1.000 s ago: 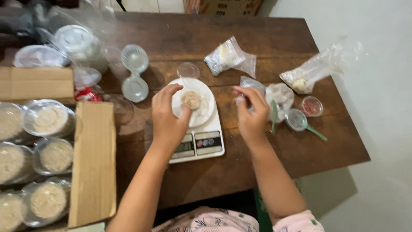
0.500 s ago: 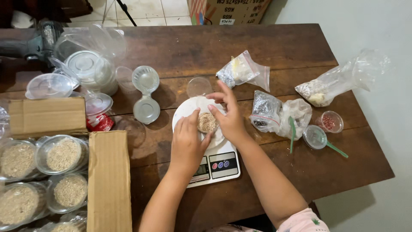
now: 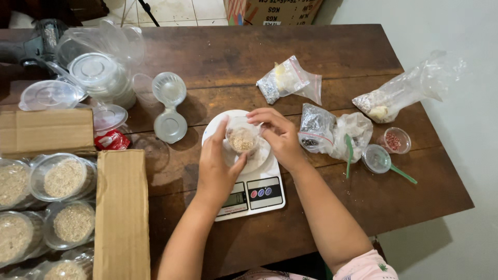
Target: The person uses a small green spoon to transfer grain from a plastic bag onto a white electronic weighing scale, then puts the weighed grain into a small transparent plastic bag.
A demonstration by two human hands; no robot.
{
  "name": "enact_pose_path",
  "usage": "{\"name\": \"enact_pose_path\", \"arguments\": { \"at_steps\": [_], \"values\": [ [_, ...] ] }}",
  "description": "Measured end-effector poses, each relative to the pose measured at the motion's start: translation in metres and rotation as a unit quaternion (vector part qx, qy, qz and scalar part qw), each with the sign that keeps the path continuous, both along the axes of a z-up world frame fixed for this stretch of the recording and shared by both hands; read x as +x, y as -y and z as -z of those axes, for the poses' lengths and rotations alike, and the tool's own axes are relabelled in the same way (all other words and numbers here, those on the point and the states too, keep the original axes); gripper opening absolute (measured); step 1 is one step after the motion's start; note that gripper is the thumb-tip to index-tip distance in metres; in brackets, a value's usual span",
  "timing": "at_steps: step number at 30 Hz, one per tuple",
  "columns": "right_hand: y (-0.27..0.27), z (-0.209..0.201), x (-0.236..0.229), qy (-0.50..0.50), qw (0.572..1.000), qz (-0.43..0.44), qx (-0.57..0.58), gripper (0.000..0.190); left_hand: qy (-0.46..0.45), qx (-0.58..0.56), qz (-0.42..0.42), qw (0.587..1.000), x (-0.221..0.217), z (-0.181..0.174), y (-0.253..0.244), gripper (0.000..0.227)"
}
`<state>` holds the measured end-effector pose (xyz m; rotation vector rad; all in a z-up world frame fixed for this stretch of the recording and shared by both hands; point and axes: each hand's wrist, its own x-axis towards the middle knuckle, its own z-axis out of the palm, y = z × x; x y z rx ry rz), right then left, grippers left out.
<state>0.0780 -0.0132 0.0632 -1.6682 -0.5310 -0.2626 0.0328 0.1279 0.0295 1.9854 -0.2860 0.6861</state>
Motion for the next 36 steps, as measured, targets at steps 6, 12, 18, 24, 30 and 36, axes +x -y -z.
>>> {"name": "enact_pose_path", "arguments": {
  "at_steps": [6,12,18,24,30,36],
  "values": [
    [0.0,0.001,-0.005,-0.017,1.0,-0.017,-0.006,0.022,0.011,0.01,0.001,1.0,0.007,0.01,-0.002,0.057],
    [-0.008,0.014,-0.004,-0.091,0.995,0.022,0.036,0.014,0.026,-0.014,0.017,0.999,0.001,0.001,-0.001,0.05],
    [-0.001,0.015,-0.005,-0.201,0.978,-0.034,0.033,0.029,0.006,-0.097,0.045,0.994,-0.002,-0.003,0.003,0.051],
    [-0.009,0.021,-0.001,-0.217,0.967,-0.037,0.125,0.025,-0.056,-0.117,0.11,0.985,-0.005,-0.02,0.002,0.058],
    [-0.016,0.003,-0.009,-0.198,0.972,-0.024,0.124,0.024,-0.155,-0.193,0.105,0.963,0.0,-0.011,-0.006,0.04],
    [-0.017,0.011,-0.01,-0.207,0.968,-0.019,0.141,0.022,-0.143,-0.322,0.111,0.929,0.002,-0.003,-0.006,0.04]
  ]
}}
